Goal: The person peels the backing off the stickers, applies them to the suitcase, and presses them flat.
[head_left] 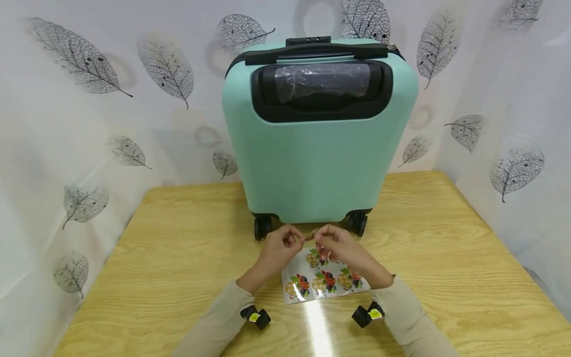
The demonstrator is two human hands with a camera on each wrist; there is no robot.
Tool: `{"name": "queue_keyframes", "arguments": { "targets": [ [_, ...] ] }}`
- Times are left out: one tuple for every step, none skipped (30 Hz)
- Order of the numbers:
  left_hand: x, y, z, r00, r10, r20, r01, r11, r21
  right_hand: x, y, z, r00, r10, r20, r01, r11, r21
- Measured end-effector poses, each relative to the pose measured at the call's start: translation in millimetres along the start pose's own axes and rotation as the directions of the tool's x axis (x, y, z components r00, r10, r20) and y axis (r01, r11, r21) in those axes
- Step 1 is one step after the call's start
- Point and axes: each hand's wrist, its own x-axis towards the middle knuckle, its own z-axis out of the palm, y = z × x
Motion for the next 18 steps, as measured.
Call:
{"name": "queue_keyframes", "arguments": {
  "targets": [
    [0.0, -1.3, -0.8, 1.0, -0.013, -0.003, 0.013, 1.0, -0.01, -0.2, 0.0, -0.7, 1.0, 0.002, -0.005, -0.002, 1.0, -0.012],
    [0.2, -2.2, -1.7, 1.0, -0.028, -0.004, 0.028, 0.999, -0.019, -0.4, 0.2, -1.8, 1.0, 0.003, -0.012, -0.004, 1.0, -0.024],
    [0.4, -3.0, -2.5, 0.999, -0.044, -0.002, 0.044, 0.999, -0.029, -0.7, 0.6, -3.3, 1.0, 0.006, -0.019, -0.007, 0.999, -0.033],
    [0.6, -3.5, -3.4, 0.998, -0.06, 0.004, 0.06, 0.997, -0.041, -0.8, 1.3, -5.0, 1.0, 0.006, -0.024, -0.007, 0.999, -0.042],
    [1.0, -4.3, -3.9, 0.997, -0.074, 0.009, 0.074, 0.996, -0.051, -0.7, 2.1, -6.9, 1.0, 0.005, -0.029, -0.006, 0.999, -0.052],
    [1.5, -4.6, -4.6, 0.996, -0.087, 0.015, 0.088, 0.994, -0.06, -0.8, 3.0, -9.0, 1.0, 0.002, -0.031, -0.004, 0.998, -0.061],
    [2.3, -4.4, -4.8, 0.995, -0.098, 0.023, 0.099, 0.992, -0.071, -1.0, 3.7, -11.2, 0.999, -0.004, -0.035, 0.001, 0.998, -0.068],
    [3.0, -3.8, -5.2, 0.994, -0.103, 0.03, 0.106, 0.991, -0.08, -1.1, 4.4, -13.1, 0.999, -0.01, -0.037, 0.007, 0.997, -0.076],
    [3.6, -3.4, -5.5, 0.994, -0.108, 0.035, 0.111, 0.99, -0.092, -1.1, 5.1, -14.9, 0.999, -0.014, -0.04, 0.01, 0.997, -0.083],
    [4.2, -3.1, -5.8, 0.993, -0.112, 0.039, 0.115, 0.988, -0.104, -1.0, 5.8, -16.4, 0.999, -0.02, -0.039, 0.017, 0.996, -0.089],
    [4.6, -2.7, -6.2, 0.993, -0.113, 0.041, 0.117, 0.986, -0.117, -0.9, 6.3, -17.6, 0.999, -0.023, -0.043, 0.019, 0.995, -0.096],
    [4.8, -2.1, -6.8, 0.993, -0.112, 0.041, 0.116, 0.985, -0.128, -0.8, 6.8, -18.5, 0.999, -0.026, -0.046, 0.022, 0.995, -0.102],
    [5.1, -1.9, -7.2, 0.993, -0.11, 0.042, 0.115, 0.984, -0.139, -0.4, 7.4, -19.1, 0.998, -0.027, -0.051, 0.022, 0.994, -0.106],
    [5.0, -1.3, -7.8, 0.993, -0.111, 0.042, 0.116, 0.982, -0.15, -0.2, 7.9, -19.6, 0.998, -0.027, -0.056, 0.021, 0.994, -0.109],
    [5.0, -1.3, -8.2, 0.992, -0.114, 0.044, 0.12, 0.979, -0.165, 0.1, 8.3, -19.8, 0.998, -0.027, -0.061, 0.02, 0.993, -0.112],
    [4.8, -1.1, -8.5, 0.992, -0.118, 0.046, 0.124, 0.976, -0.178, 0.3, 8.7, -19.9, 0.998, -0.027, -0.064, 0.019, 0.993, -0.115],
    [4.6, -1.2, -8.9, 0.991, -0.125, 0.049, 0.132, 0.973, -0.191, 0.6, 9.0, -19.8, 0.997, -0.026, -0.069, 0.018, 0.993, -0.12],
    [4.4, -1.6, -9.1, 0.989, -0.137, 0.052, 0.145, 0.968, -0.204, 0.9, 9.3, -19.6, 0.997, -0.025, -0.07, 0.016, 0.992, -0.125]
  ]
}}
